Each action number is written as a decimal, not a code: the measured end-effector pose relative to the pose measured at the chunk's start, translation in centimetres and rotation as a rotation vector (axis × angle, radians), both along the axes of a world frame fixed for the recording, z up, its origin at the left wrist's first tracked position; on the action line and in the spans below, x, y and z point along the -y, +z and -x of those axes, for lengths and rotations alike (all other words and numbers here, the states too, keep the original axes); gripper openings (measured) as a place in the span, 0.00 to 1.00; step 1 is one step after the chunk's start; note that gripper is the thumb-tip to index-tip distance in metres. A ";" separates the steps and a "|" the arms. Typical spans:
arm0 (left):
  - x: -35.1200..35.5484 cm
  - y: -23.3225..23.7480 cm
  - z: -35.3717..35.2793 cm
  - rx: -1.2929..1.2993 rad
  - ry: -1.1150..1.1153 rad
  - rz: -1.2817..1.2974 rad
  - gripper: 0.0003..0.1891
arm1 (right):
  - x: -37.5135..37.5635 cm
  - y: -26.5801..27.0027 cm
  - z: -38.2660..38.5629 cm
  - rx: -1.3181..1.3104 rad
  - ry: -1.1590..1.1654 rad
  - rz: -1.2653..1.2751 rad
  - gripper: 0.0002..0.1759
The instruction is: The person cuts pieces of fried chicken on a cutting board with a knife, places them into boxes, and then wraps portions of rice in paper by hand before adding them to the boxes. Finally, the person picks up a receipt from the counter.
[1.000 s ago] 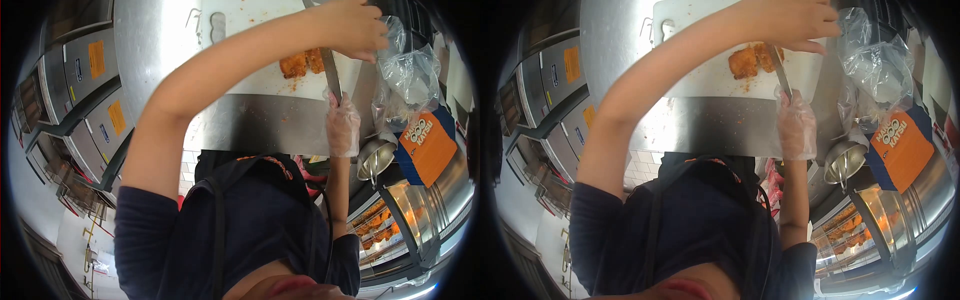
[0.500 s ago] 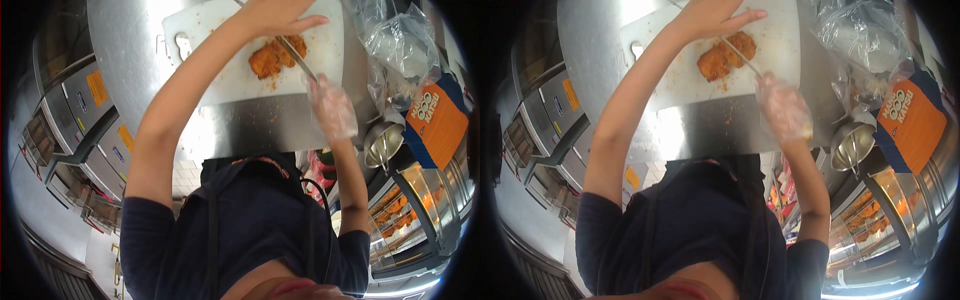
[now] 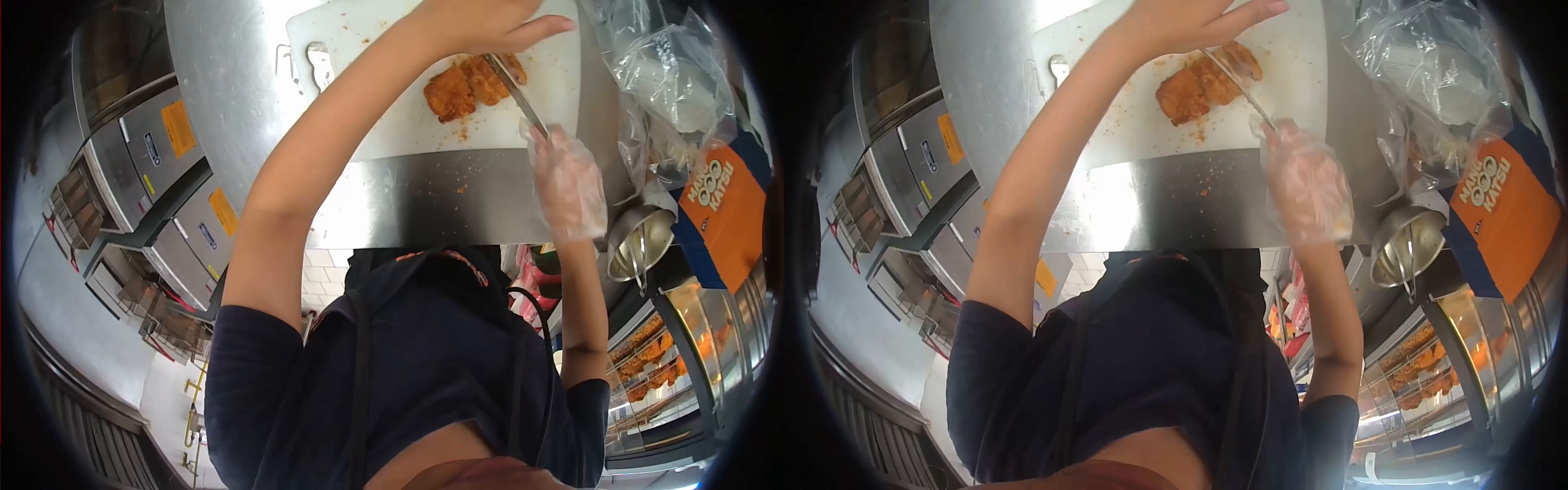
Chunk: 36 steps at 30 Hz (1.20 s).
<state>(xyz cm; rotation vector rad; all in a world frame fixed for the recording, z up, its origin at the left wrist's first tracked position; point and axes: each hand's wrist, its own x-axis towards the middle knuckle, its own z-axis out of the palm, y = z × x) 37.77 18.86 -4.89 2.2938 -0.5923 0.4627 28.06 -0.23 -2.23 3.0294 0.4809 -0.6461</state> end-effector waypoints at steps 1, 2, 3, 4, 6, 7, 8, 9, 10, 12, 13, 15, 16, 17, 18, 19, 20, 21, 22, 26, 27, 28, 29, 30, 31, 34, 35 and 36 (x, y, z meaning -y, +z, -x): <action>-0.3 1.6 0.9 -0.020 -0.004 -0.003 0.26 | 0.1 0.7 1.2 0.044 -0.011 -0.096 0.17; -0.9 3.2 1.6 -0.070 -0.024 -0.029 0.26 | -0.1 1.1 2.2 0.027 -0.017 -0.096 0.17; -1.4 3.8 2.1 -0.115 -0.043 -0.053 0.26 | -0.5 1.6 3.1 -0.020 0.000 -0.200 0.17; -1.7 2.1 2.9 -0.122 -0.042 -0.050 0.26 | -0.9 1.7 3.5 -0.060 0.022 -0.305 0.17; -2.3 -3.1 4.0 -0.210 -0.042 -0.063 0.25 | -1.3 -1.6 4.4 0.013 0.049 -0.263 0.17; -2.6 -3.6 3.9 -0.214 -0.052 -0.059 0.25 | -1.5 -3.4 4.5 -0.068 -0.001 -0.334 0.14; -2.6 -3.9 4.2 -0.196 0.000 -0.041 0.25 | -1.6 -4.1 4.7 -0.160 -0.050 -0.397 0.11; -2.7 -4.1 4.2 -0.161 0.052 -0.032 0.25 | -2.4 -3.8 4.4 -0.121 -0.034 -0.221 0.09; -2.7 -4.4 3.9 -0.165 0.042 -0.028 0.25 | -2.5 -3.2 3.9 -0.124 -0.045 -0.217 0.09; -2.8 -4.3 3.7 -0.077 0.038 -0.009 0.25 | -2.6 -1.6 3.5 -0.199 -0.064 -0.220 0.18; -2.8 -2.8 3.7 -0.046 0.036 -0.002 0.24 | -2.5 -0.8 3.3 -0.158 -0.020 -0.138 0.16; -3.3 0.3 3.3 0.134 0.083 -0.047 0.24 | -2.5 1.0 3.1 -0.094 0.001 -0.163 0.16; -3.4 1.8 3.9 0.276 0.123 -0.085 0.25 | -2.4 1.5 3.7 -0.067 0.011 -0.180 0.16; -4.0 3.0 4.7 0.220 0.093 -0.067 0.27 | -2.4 1.3 4.1 -0.087 0.013 -0.179 0.16; -4.2 0.4 5.6 0.213 0.094 -0.068 0.27 | -2.4 0.9 4.3 -0.122 0.034 -0.203 0.15; -4.4 -4.2 6.7 0.163 0.236 -0.039 0.28 | -2.3 0.3 4.1 -0.146 0.055 -0.225 0.14; -4.4 -6.8 7.2 0.113 0.373 -0.008 0.29 | -2.3 -1.2 3.9 -0.139 0.050 -0.224 0.14; -4.1 -6.7 7.4 0.108 0.364 0.001 0.29 | -2.0 -3.3 4.0 -0.138 0.098 -0.204 0.14; -4.0 -6.5 7.6 0.008 0.495 0.057 0.30 | -1.6 -4.4 4.4 -0.140 0.148 -0.187 0.14; -7.7 -11.7 7.9 0.258 0.912 -0.172 0.32 | -1.0 -3.7 4.4 -0.108 0.135 -0.299 0.16; -7.1 -7.6 8.5 0.305 0.843 -0.005 0.30 | -1.2 -2.3 3.7 -0.136 0.025 -0.225 0.19; -6.1 -2.9 10.2 0.341 0.765 0.157 0.28 | -1.4 -1.3 3.3 -0.172 -0.090 -0.151 0.22; -6.2 -1.7 11.4 0.360 0.824 0.350 0.25 | -1.0 -1.1 3.0 -0.172 -0.091 -0.152 0.22; -6.5 -0.8 12.8 0.370 0.882 0.542 0.23 | 0.0 -1.2 2.6 -0.059 -0.154 -0.118 0.22; -7.0 -0.4 14.5 0.320 0.903 0.568 0.22 | 0.9 -1.5 1.8 0.065 -0.214 -0.088 0.21; -8.5 -1.1 20.1 0.187 0.920 0.566 0.21 | 4.2 -4.4 -0.8 0.115 -0.265 -0.155 0.26; -8.9 -1.4 21.9 0.140 0.935 0.512 0.21 | 3.6 -4.7 -1.5 0.145 -0.273 -0.167 0.26; -9.5 -1.5 23.6 0.117 0.926 0.481 0.21 | 3.2 -4.9 -2.2 0.388 -0.169 -0.202 0.29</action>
